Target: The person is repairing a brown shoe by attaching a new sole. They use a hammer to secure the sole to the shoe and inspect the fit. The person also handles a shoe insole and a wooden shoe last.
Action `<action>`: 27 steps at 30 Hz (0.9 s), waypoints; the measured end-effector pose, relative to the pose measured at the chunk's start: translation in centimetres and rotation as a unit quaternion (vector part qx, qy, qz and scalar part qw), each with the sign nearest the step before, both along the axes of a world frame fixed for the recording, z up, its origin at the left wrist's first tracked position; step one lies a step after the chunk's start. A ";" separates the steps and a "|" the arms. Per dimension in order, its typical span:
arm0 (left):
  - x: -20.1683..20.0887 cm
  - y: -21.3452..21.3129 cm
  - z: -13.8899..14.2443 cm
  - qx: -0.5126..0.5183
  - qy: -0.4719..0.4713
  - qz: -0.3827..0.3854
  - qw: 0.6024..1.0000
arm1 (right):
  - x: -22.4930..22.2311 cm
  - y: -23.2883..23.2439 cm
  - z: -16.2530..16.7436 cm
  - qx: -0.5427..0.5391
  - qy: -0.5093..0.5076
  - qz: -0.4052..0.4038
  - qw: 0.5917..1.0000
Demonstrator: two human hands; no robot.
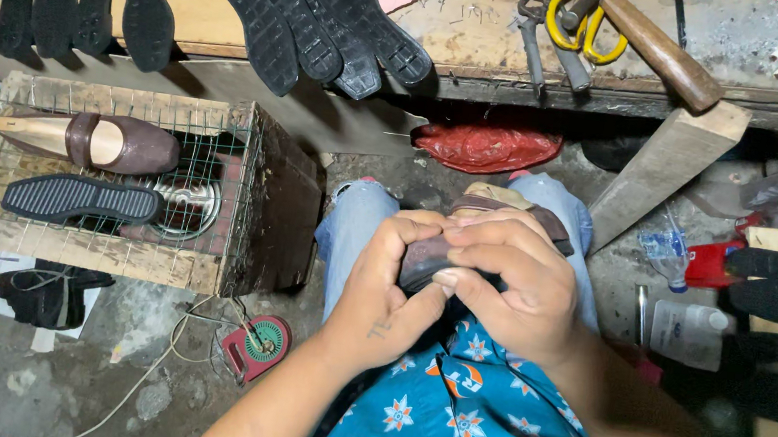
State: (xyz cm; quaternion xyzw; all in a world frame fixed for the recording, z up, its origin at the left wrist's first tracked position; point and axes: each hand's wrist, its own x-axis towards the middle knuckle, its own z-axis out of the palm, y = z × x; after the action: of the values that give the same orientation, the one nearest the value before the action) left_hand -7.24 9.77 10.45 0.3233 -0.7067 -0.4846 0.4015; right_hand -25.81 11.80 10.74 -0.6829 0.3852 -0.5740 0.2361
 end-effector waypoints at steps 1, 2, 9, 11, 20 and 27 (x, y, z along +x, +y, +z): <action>0.2 0.1 0.0 -0.008 -0.008 -0.002 1.000 | 0.2 0.2 -0.2 0.022 -0.034 0.003 0.999; 0.3 0.2 -0.1 -0.014 0.002 -0.012 1.000 | 0.2 0.3 -0.4 0.024 -0.061 0.014 0.998; 1.5 0.0 -1.8 0.088 0.080 -0.008 0.993 | 0.2 0.4 -0.9 0.140 -0.003 0.016 0.990; 2.3 -0.1 -2.6 0.085 0.085 -0.001 0.993 | -0.1 -0.1 -0.9 0.119 0.108 0.010 0.987; 8.7 0.0 -8.0 0.161 0.075 0.101 0.979 | 0.5 -2.0 -4.0 0.096 0.274 0.060 0.955; 10.0 -0.6 -8.7 0.158 0.031 0.114 0.980 | 2.4 -2.7 -7.4 0.058 0.220 0.065 0.972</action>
State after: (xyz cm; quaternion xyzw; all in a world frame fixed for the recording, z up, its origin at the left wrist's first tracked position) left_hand 2.73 9.19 1.72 0.4462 -0.5666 -0.5509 0.4200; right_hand -23.44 9.06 3.32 -0.8012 0.4150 -0.3696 0.2218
